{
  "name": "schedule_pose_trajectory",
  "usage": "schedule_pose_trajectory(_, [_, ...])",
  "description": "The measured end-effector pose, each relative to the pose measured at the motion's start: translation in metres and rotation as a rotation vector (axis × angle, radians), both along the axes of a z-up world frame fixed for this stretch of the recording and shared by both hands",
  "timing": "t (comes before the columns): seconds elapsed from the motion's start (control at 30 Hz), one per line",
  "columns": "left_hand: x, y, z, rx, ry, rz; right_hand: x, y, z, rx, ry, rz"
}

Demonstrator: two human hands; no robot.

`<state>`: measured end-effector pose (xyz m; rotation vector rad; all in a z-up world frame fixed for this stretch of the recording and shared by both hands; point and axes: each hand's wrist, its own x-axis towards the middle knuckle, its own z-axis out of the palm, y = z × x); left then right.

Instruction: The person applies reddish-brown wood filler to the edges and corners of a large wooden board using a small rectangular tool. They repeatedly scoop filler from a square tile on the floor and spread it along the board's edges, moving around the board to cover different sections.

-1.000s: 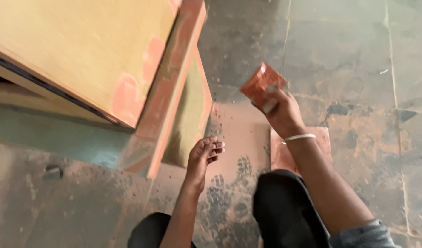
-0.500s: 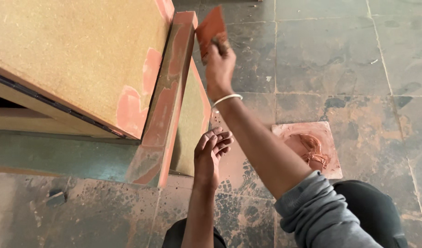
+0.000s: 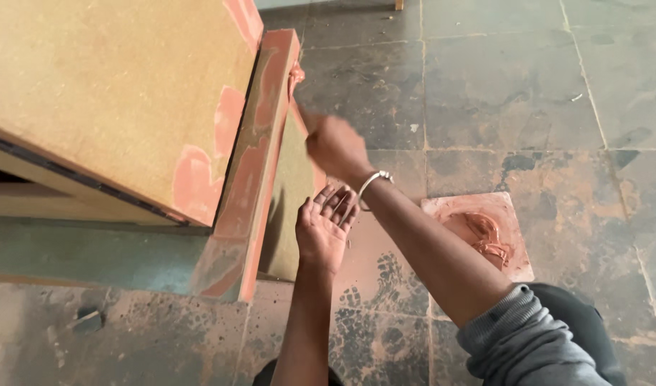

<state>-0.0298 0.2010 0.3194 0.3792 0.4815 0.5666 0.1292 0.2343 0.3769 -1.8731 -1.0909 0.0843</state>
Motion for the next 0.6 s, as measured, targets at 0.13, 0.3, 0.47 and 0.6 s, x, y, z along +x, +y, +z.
schedule_pose_trajectory(0.13, [0.0, -0.012, 0.009, -0.009, 0.016, 0.003, 0.041, 0.036, 0.009, 0.25, 0.262, -0.081])
schedule_pose_trajectory(0.3, [-0.02, -0.022, 0.016, -0.007, -0.012, -0.011, 0.029, 0.032, 0.025, 0.378, 0.286, -0.054])
schedule_pose_trajectory(0.47, [-0.007, -0.014, 0.018, -0.077, 0.085, 0.099, -0.03, -0.017, 0.015, 0.487, 0.416, 0.118])
schedule_pose_trajectory(0.6, [0.004, -0.017, 0.019, -0.087, 0.044, 0.085, 0.01, 0.005, 0.021, 0.732, 0.687, 0.059])
